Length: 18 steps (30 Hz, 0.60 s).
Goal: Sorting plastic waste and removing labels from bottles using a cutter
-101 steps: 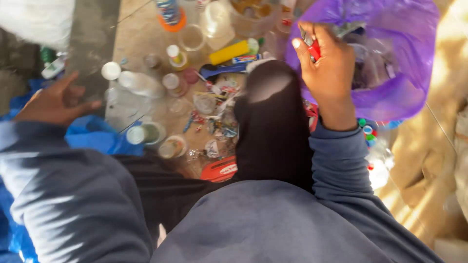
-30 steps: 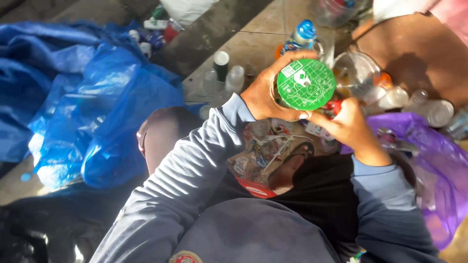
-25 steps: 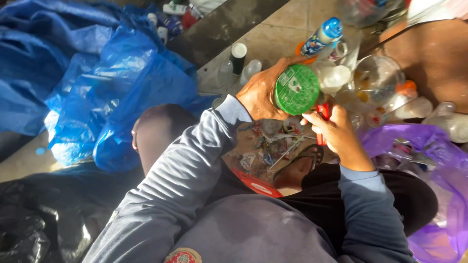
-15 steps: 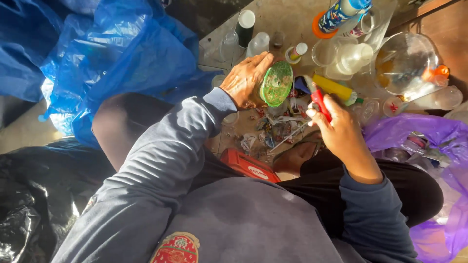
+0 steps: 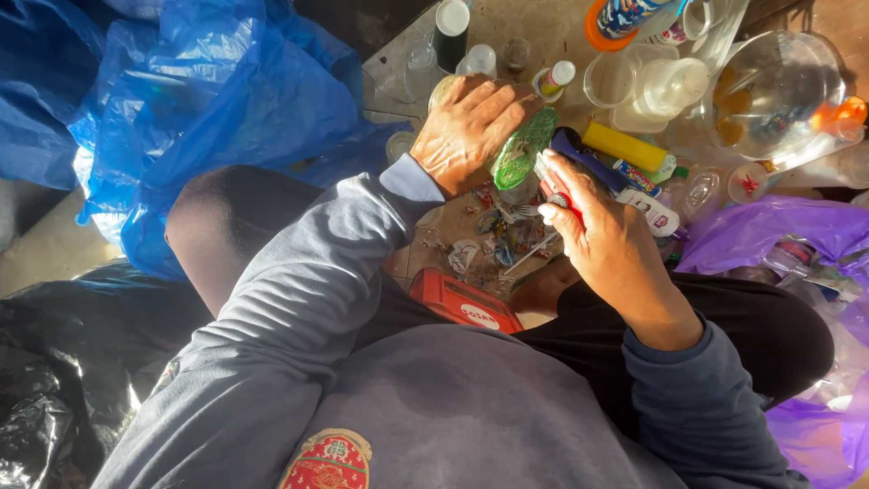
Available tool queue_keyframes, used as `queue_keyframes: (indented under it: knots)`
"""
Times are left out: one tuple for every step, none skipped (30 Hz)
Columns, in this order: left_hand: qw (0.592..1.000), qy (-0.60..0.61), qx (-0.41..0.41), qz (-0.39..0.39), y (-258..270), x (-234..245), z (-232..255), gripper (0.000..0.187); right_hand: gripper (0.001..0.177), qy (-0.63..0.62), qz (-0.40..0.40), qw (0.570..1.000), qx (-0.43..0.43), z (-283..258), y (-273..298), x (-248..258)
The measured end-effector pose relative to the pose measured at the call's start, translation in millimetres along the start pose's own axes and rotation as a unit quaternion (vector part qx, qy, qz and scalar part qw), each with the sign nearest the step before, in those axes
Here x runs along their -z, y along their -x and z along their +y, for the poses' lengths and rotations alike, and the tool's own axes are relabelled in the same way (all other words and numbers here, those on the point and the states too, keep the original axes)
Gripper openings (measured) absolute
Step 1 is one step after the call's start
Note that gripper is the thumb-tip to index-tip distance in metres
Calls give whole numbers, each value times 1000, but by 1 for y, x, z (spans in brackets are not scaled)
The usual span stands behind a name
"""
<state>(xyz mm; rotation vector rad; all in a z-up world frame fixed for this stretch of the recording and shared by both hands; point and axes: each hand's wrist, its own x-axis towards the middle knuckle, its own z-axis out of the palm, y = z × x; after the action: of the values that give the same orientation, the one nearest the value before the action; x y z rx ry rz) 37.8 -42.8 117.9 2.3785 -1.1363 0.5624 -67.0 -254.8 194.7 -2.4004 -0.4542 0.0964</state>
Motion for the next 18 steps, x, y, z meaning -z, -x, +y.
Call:
queue_keyframes:
  knots:
    - [1000,-27,-15,3,2,-2,-1,43,52,-13,4,1000,12,-1,0,-1]
    - [998,-55,-30,6,4,-4,-2,39,50,-25,8,999,23,-3,-1,-1]
    - [998,-54,-28,4,6,-6,-2,39,50,-27,5,999,22,-5,0,1]
    - [997,-72,-33,9,7,-9,-2,39,51,27,-6,999,25,-7,1,4]
    - [995,-90,-41,16,7,-11,-2,38,53,84,-14,996,28,-8,1,7]
    - [995,-90,-40,16,6,-10,0,38,53,84,-14,996,28,-6,2,4]
    - [995,-88,-45,20,4,-8,2,38,46,130,-21,990,47,-5,4,1]
    - [995,-85,-49,25,3,-6,5,37,40,175,-28,982,66,-3,5,-1]
    - [995,-83,-50,25,1,-1,5,37,40,175,-27,982,64,-5,6,0]
    - [996,-83,-33,20,-1,4,5,37,46,171,-30,984,49,-7,6,2]
    - [996,-85,-16,19,-5,9,3,38,51,169,-31,985,36,-8,4,5]
    - [996,-86,-17,21,-5,10,1,38,51,171,-29,984,36,-8,5,12]
    - [999,-41,1,9,-4,12,-2,50,54,202,-28,978,36,-8,5,18]
    - [1000,5,19,-2,-3,13,-5,65,57,232,-27,972,35,-8,5,23]
    - [1000,5,18,-2,-4,15,-6,65,57,232,-27,972,35,-8,5,27]
    - [1000,11,21,19,-5,16,-6,58,53,240,-3,969,56,-8,5,31]
    - [999,19,24,39,-4,16,-5,52,49,247,20,966,77,-8,6,33]
    - [999,19,23,38,-1,13,-6,52,49,246,19,966,76,-8,6,32]
